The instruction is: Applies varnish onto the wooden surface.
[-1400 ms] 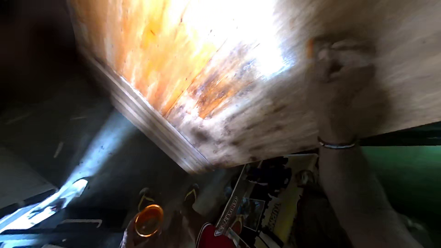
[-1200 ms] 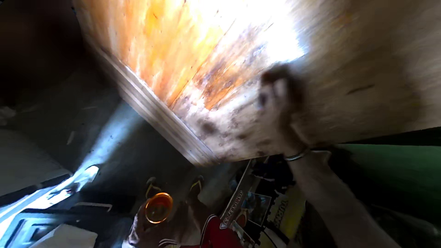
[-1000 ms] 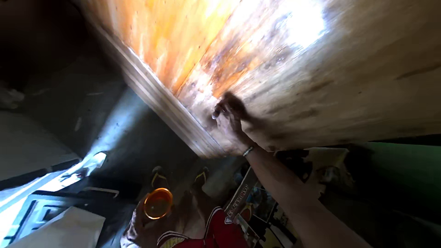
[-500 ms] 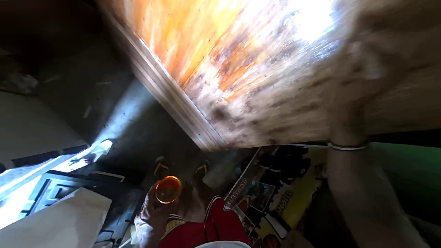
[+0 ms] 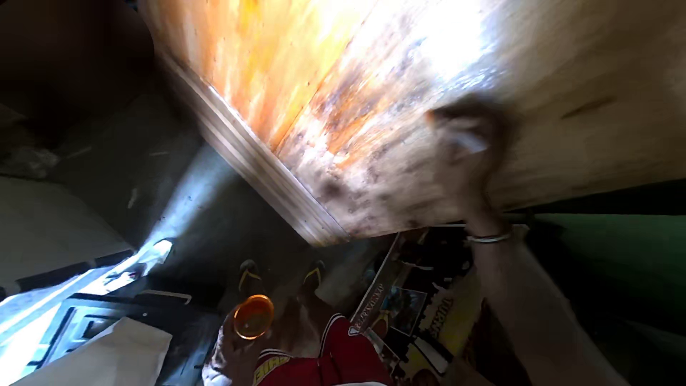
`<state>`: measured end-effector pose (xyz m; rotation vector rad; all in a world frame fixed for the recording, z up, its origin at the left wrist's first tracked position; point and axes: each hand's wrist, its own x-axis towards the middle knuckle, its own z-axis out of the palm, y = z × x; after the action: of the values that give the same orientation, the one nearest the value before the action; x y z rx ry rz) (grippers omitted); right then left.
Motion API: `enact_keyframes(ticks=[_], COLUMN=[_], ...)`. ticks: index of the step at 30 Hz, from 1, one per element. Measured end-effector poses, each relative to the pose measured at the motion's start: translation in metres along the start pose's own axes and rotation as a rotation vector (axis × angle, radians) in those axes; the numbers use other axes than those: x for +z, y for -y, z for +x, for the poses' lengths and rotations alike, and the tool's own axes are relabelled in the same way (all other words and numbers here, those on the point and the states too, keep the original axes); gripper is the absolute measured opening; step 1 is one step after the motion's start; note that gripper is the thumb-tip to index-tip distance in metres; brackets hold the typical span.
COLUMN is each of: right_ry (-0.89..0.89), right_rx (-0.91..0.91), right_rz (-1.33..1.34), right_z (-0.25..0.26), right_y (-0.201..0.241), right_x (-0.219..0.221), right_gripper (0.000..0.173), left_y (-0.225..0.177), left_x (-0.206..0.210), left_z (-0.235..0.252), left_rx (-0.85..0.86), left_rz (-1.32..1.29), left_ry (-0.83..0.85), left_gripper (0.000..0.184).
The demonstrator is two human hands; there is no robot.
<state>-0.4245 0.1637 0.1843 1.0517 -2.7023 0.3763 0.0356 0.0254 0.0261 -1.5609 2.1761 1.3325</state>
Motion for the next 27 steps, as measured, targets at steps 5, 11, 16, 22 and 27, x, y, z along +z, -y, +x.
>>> enact_keyframes(ticks=[5,11,16,22,27], right_ry=[-0.341,0.246,0.422,0.21,-0.08], right_rx=[-0.028,0.051,-0.083,0.161,-0.039], right_rz=[-0.161,0.272,0.186,0.522,0.829], right_z=[0.009,-0.096,-0.11,-0.115,-0.128], right_y=[-0.013,0.01,0.023,0.026,0.055], right_x=[-0.068,0.146,0.186,0.026,-0.088], right_gripper=[0.034,0.028,0.017,0.029,0.022], left_y=[-0.015,-0.041,-0.072,-0.131,-0.142], left_x=[0.019,0.028,0.031,0.026,0.032], left_z=[-0.006,-0.011,-0.021,-0.031,-0.031], left_rx=[0.074,0.156,0.239,0.251,0.493], left_rz=[0.024,0.114,0.115,0.057,-0.077], left_ry=[-0.041,-0.113,-0.149,-0.048,-0.12], left_gripper=[0.088,0.085,0.086,0.079,0.083])
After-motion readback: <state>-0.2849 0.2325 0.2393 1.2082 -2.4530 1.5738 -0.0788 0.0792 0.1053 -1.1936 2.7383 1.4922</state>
